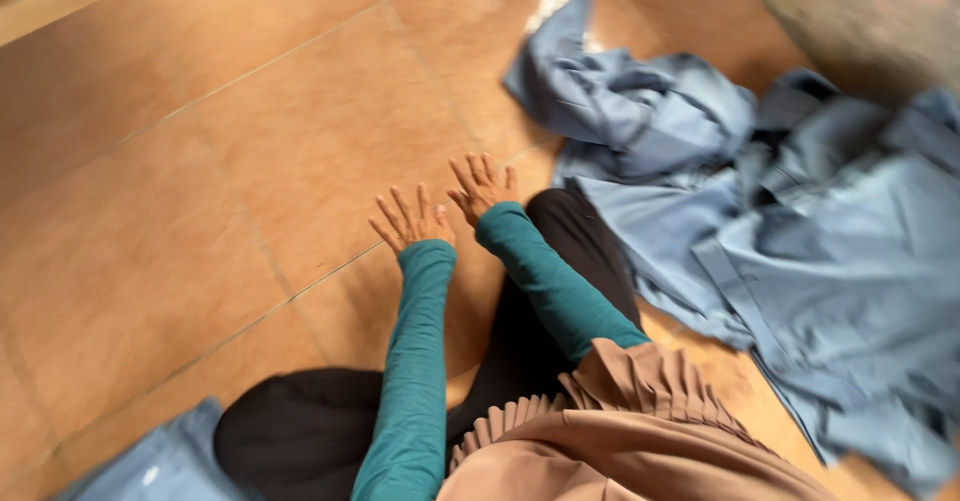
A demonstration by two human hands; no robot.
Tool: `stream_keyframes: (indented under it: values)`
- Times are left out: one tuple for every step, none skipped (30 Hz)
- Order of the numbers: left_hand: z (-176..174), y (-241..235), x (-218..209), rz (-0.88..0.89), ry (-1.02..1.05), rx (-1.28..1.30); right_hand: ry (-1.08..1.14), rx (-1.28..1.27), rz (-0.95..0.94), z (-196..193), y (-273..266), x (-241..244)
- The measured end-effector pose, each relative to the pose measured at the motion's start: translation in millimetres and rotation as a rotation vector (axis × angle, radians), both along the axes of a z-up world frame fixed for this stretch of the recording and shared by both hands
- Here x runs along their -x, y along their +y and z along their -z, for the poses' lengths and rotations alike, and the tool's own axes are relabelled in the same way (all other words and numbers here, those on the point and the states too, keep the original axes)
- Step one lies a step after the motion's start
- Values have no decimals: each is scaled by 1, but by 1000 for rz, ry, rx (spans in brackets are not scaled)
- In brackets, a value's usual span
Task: The person sits on a tiled floor and folds a pair of light blue trousers by hand. They smooth the fabric, fold the legs together, and then fold the garment into a compact rectangle before placing it on a stack.
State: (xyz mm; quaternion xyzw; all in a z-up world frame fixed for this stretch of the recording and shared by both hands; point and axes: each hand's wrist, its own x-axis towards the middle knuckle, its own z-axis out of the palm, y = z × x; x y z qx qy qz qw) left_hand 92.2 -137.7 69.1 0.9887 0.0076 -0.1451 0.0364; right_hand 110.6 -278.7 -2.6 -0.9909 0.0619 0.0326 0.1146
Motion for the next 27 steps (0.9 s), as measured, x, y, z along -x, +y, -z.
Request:
stream_keyframes:
  values:
    - [-7,-23,-2,54,2,8,2,8,54,-5,-24,1]
    - [-13,-46,-4,111,18,12,-14,12,102,-9,-48,4]
    - [-19,-66,-4,164,31,17,-32,19,146,-12,-70,6]
    - [-17,-95,-2,214,31,25,-32,28,195,-19,-102,18]
    - [-18,-123,1,291,-32,56,-26,20,262,-27,-131,31]
    - [-18,-152,4,368,-94,91,-21,12,328,-35,-161,44]
    - [-21,-182,16,417,-86,95,-15,13,378,-40,-190,68]
    - [-24,-211,28,511,-122,120,-23,-9,449,-44,-217,93]
    - [-29,-240,39,600,-160,145,-34,-32,515,-51,-244,116]
    - [-33,-265,57,646,-153,149,-31,-31,561,-53,-266,147]
    - [-35,-288,75,743,-172,171,-39,-29,628,-53,-285,176]
    - [-36,-310,93,840,-191,193,-48,-26,695,-53,-302,206]
    - [-32,-327,114,874,-184,192,-44,-30,729,-49,-315,237]
    - [-28,-342,134,952,-166,226,-27,-32,775,-45,-326,269]
    - [-23,-355,153,1026,-148,260,-11,-34,819,-40,-334,298]
    - [-22,-364,166,1057,-140,258,-8,-39,850,-37,-337,321]
    - [-20,-370,180,1094,-42,241,1,-48,877,-33,-337,345]
    - [-18,-375,194,1130,57,220,9,-57,904,-29,-336,368]
    - [-2,-381,200,1148,65,217,14,-61,923,-23,-339,385]
    - [15,-385,206,1132,133,256,60,-48,919,-17,-339,402]
    - [33,-384,211,1106,206,291,110,-40,906,-9,-337,418]
    - [53,-387,212,1113,217,283,119,-49,915,-15,-333,422]
    - [71,-389,210,997,352,441,137,-104,947,-22,-330,422]
    - [89,-390,207,871,482,595,155,-158,979,-30,-327,423]
    - [104,-388,204,869,484,591,157,-163,978,-22,-329,422]
    - [119,-384,201,746,553,692,195,-78,944,-14,-330,421]
    - [133,-382,198,619,618,792,231,7,908,-8,-332,421]
